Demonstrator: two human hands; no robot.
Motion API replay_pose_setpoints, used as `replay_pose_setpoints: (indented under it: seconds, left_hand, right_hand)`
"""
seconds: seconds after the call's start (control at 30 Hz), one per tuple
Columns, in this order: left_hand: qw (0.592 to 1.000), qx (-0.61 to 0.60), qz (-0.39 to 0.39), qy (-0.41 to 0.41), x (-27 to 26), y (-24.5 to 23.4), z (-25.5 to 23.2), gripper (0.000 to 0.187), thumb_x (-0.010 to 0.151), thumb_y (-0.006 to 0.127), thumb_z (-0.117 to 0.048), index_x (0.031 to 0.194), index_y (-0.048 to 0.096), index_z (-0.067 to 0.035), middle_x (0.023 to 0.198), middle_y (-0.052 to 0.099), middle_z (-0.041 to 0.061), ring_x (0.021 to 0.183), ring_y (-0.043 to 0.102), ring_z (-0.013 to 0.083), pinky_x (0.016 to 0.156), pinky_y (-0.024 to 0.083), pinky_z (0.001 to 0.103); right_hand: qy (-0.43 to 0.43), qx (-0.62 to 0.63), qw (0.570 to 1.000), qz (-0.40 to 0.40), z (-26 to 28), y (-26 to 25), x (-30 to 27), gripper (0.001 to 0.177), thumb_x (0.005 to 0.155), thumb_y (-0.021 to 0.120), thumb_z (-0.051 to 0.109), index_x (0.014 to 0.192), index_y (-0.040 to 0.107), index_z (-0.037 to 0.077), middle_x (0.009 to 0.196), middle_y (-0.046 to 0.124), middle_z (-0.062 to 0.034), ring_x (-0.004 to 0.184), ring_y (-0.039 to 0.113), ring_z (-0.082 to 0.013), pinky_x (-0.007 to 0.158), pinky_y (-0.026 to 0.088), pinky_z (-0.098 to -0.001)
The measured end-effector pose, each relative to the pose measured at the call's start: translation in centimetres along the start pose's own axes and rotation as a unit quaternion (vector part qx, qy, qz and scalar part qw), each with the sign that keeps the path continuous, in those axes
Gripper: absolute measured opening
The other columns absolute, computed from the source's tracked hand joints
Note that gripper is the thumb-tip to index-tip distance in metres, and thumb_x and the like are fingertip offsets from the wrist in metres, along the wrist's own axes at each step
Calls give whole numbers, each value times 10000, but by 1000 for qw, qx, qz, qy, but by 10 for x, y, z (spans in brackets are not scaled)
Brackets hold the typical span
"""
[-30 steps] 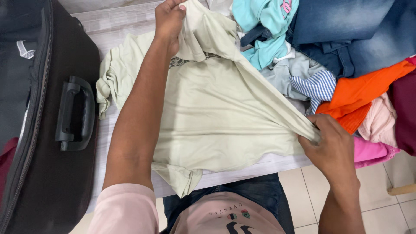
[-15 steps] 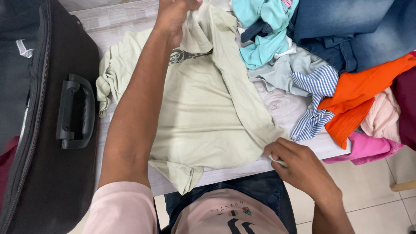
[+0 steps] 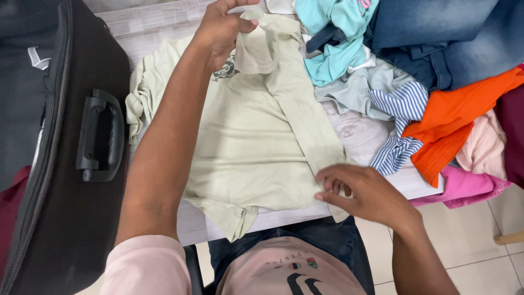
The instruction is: The person folds a maroon polo shirt and places it into an open suitcase. The person then picks up a light green long-sleeved shirt, lays it flat, and begins folding it.
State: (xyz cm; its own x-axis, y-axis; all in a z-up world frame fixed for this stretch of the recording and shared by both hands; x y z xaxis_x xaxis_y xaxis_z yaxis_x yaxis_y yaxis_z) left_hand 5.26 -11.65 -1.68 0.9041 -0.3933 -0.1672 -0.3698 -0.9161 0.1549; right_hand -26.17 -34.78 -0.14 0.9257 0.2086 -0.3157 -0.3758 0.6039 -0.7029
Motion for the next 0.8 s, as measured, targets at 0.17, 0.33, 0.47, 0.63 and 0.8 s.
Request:
replay_pose_setpoints:
  seconds: [0.17,0.33,0.47,0.63,0.8]
  left_hand:
    - [998,37,-47,-24,-24,-6,4,450,871,692,62,1297,653,-77,1107,667,125,930,510,199,749,434,338]
    - [995,-95,-27,-1,-40,-1,9,552,821,629,96,1347,534,-44,1473,474,204,1080,637,240,1017,438,519]
    - [995,-89,30,-33,-57,14,13,686,852,646,8,1486,403,-90,1642,153,257,1282,429,241,1190,231,617]
    - [997,69,7,17,-72,4,11,535,919,677,-179,1416,500,-88,1482,410,259,1248,527,245,1081,402,519]
    - [927,322,-191,-14,-70,-28,21,406,937,658,-425,983,744,-32,962,798,142,819,730,238,770,573,374]
  right_hand:
    - [-121,97,976,-152,4,-6,74,420,890,783,274,1225,658,52,1046,762,-49,950,735,-140,743,582,-292]
    - [-212,90,943,-240,27,9,164,725,898,882,372,1309,440,-30,1292,631,-193,1133,696,-272,827,610,-348]
    - [-165,83,947,-263,48,29,204,754,840,902,313,1300,422,-44,1085,671,-193,956,703,-253,758,587,-369]
    - [-149,200,935,-253,46,37,225,365,921,684,60,1279,646,1,1009,766,-108,879,722,-196,756,565,-374]
    - [-61,538,835,-98,42,29,227,314,957,587,93,1260,646,38,1044,726,-59,889,704,-146,721,607,-350]
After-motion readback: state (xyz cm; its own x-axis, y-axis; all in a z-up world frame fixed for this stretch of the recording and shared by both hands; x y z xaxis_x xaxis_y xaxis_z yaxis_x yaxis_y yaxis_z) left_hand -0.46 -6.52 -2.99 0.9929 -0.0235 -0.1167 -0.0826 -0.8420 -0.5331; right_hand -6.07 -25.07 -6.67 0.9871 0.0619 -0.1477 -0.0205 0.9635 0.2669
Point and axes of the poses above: each hand's wrist, its own x-axis towards the middle knuckle, its own y-axis out of the palm, z = x × y, the point moved 1 cm from there along x, towards the middle knuckle
